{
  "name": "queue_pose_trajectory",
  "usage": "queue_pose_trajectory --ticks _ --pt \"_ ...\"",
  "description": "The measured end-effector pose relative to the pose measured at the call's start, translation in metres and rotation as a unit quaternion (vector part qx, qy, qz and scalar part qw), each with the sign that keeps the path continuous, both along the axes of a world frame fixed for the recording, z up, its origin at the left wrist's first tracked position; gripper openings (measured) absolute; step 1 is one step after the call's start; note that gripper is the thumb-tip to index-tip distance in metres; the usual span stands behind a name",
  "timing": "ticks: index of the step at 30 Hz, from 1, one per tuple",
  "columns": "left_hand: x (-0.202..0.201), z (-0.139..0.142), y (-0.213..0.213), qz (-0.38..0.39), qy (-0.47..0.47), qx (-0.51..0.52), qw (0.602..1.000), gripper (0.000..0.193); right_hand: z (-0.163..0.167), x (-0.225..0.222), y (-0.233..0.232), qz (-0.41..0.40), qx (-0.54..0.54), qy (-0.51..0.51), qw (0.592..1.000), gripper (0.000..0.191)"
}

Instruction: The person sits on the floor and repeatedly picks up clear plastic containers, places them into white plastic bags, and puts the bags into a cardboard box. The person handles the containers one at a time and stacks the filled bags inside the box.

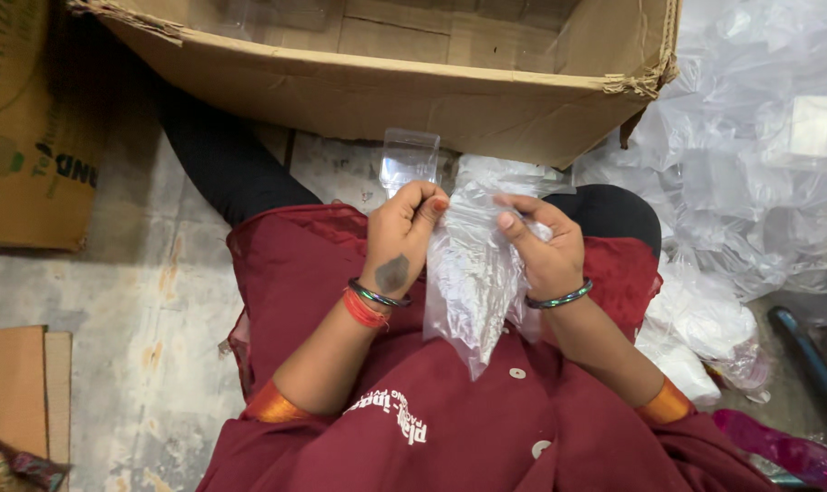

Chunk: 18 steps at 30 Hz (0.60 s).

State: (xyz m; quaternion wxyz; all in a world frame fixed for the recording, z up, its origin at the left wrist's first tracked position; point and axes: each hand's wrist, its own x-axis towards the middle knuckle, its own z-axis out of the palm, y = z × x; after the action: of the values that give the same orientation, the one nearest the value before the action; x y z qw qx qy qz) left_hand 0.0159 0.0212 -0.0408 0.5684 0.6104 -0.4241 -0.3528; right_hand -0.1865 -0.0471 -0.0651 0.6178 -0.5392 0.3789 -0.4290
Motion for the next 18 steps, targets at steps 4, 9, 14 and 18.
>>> queue_pose_trajectory --ticks 4,9,14,18 --pt "-0.001 0.002 0.003 -0.061 0.106 -0.035 0.992 0.020 -0.005 0.001 -0.003 -0.069 -0.015 -0.027 0.997 0.014" --pt "0.008 -0.002 0.002 -0.051 -0.021 -0.038 0.998 0.012 -0.020 -0.004 -0.005 -0.068 0.002 -0.137 0.988 0.016" --pt "0.014 -0.007 0.000 -0.023 -0.041 -0.045 0.998 0.009 -0.025 -0.014 -0.011 0.045 0.042 -0.067 0.996 0.026" --pt "0.009 0.002 0.002 -0.034 0.040 -0.010 0.999 0.037 -0.020 -0.016 -0.019 0.080 -0.193 0.141 0.968 0.014"
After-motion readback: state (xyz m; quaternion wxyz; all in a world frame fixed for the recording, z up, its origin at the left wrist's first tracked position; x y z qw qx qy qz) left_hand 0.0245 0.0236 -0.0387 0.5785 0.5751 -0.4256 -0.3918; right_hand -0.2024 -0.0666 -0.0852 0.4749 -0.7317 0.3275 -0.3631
